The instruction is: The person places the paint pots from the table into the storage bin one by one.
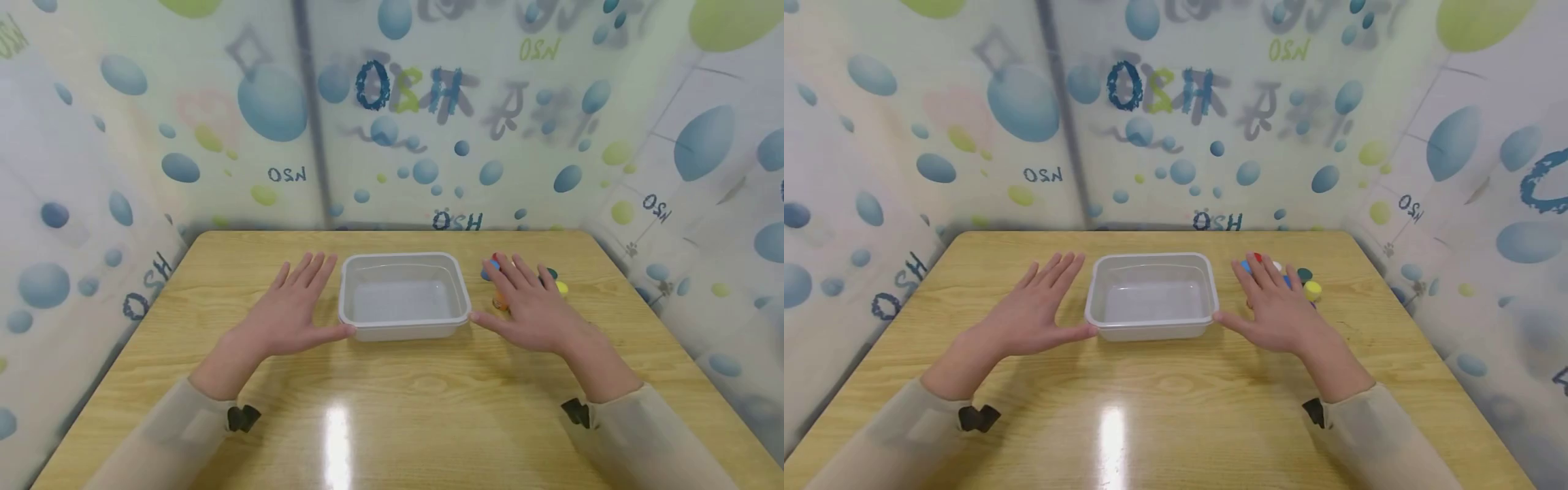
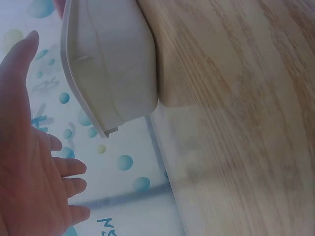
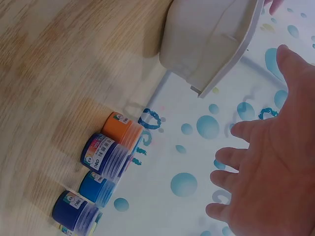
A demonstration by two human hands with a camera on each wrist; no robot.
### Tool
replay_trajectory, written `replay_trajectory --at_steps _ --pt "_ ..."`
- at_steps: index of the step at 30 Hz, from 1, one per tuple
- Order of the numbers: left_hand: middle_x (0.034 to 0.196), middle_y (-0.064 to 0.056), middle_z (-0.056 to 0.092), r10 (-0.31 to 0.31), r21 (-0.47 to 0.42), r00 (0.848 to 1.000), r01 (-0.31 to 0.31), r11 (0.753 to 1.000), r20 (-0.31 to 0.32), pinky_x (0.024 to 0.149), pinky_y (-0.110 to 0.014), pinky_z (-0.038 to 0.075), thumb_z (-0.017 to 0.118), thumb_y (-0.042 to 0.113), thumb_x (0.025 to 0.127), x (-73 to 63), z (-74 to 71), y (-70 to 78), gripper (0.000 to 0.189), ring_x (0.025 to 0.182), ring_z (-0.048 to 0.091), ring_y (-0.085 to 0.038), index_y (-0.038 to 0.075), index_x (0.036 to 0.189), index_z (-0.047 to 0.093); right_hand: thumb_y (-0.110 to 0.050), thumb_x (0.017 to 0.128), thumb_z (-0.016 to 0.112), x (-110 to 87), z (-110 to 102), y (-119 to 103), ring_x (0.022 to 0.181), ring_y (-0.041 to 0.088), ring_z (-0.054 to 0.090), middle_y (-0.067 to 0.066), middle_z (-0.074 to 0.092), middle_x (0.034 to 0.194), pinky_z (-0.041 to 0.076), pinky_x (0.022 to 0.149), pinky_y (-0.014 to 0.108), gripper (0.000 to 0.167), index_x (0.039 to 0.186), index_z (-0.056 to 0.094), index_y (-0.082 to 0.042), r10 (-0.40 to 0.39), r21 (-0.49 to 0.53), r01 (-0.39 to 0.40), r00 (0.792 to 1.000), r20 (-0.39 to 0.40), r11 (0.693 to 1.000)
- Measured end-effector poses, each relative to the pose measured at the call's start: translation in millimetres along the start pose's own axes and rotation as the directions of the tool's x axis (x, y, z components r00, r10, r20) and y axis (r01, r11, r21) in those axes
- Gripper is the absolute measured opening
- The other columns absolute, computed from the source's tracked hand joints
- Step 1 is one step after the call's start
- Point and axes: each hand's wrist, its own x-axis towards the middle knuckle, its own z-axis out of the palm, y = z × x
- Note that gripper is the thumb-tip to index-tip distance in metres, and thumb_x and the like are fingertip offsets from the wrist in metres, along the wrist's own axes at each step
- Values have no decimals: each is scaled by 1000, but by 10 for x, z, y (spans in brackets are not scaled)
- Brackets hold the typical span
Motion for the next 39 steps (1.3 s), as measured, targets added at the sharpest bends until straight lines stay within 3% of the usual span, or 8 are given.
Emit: replay_trajectory --at_steps 6,12,14,19,22,29,39 --pt "184 -21 16 9 -12 1000 -9 1000 7 135 -71 13 63 82 95 15 -12 9 124 171 13 -46 9 178 8 -71 108 52 -9 -4 29 170 49 9 19 13 185 2 130 80 97 178 15 -16 -8 13 8 1000 -22 1000" --pt "174 -27 38 7 -133 999 -3 991 31 124 -69 41 67 78 96 91 32 -19 121 157 44 -51 10 178 10 -63 114 46 -20 -18 65 161 52 36 24 33 177 25 127 78 84 175 26 -8 -11 36 14 996 -83 999" --pt "172 -25 43 -9 -200 998 22 979 66 120 -68 46 68 77 96 134 75 -55 121 153 49 -51 12 178 7 -62 114 45 -31 -20 78 155 53 44 24 38 175 33 125 76 82 174 29 -8 -8 44 13 996 -93 999" --pt "175 -17 42 -9 -360 988 64 931 151 124 -66 42 70 75 96 231 172 -142 120 158 47 -42 21 179 2 -61 115 44 -65 -14 120 143 52 57 25 45 168 45 117 73 77 172 32 -9 5 51 1 994 -106 999" --pt "175 -17 41 5 -399 985 65 915 173 126 -65 41 72 73 95 264 201 -159 119 160 46 -39 25 179 3 -63 114 42 -85 -22 141 144 55 55 28 44 168 45 117 74 80 172 31 -9 36 52 -31 994 -98 998" --pt "176 -20 38 -11 -409 979 95 908 203 128 -65 39 72 73 96 300 219 -171 121 161 44 -41 23 179 -1 -63 114 43 -117 -60 222 148 58 50 27 41 171 42 119 76 82 174 28 -9 77 77 -70 993 -87 995" --pt "175 -24 38 -4 -440 982 89 894 190 128 -67 37 70 70 98 350 286 -169 122 158 45 -48 21 178 -8 -63 116 35 -198 -65 467 153 58 43 31 39 171 38 121 76 81 173 29 -4 129 118 -117 987 -92 986"
